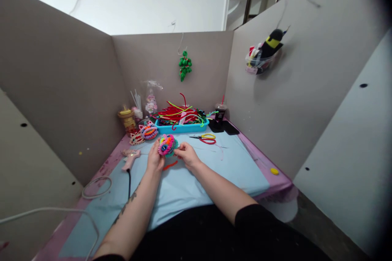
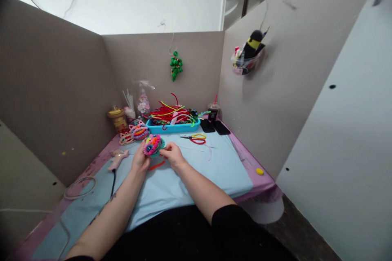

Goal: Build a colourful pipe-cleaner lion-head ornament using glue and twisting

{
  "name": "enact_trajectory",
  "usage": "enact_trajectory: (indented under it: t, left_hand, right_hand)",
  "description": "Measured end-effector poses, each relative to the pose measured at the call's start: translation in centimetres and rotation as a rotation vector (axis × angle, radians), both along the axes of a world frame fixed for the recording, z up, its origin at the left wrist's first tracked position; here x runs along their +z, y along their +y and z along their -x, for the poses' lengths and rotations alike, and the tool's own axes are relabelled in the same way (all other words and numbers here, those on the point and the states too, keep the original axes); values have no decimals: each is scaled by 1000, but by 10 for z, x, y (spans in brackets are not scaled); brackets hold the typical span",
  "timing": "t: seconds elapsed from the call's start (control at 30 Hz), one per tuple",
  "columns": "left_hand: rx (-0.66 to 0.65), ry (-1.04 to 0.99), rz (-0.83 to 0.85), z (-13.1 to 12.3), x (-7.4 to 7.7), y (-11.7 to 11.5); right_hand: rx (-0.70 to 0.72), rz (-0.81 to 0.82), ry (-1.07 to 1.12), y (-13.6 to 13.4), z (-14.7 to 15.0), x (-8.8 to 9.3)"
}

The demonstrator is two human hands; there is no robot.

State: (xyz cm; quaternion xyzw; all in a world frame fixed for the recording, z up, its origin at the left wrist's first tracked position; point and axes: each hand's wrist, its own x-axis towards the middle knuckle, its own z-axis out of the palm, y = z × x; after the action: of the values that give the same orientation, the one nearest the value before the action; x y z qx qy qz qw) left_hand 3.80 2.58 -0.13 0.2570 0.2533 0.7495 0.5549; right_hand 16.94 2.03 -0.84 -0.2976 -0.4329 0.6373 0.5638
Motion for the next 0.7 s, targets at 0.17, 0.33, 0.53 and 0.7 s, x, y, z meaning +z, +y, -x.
enact_trajectory:
  t: [0.17,0.33,0.53,0.7]
  left_hand:
    - [43,-3,-12,1,-3,3]
    - [120,-15,-12,0,-4,4]
    - [134,15,-33,-2,-3,2]
    - [106,73,-56,-2,-4,0]
  right_hand:
    - [14,34,67,0,4,-4]
    - [9,28,117,0,7,-5]
    - [-69,-4,111,-1,9,-5]
    - [-158,13,81,5,9,-12]
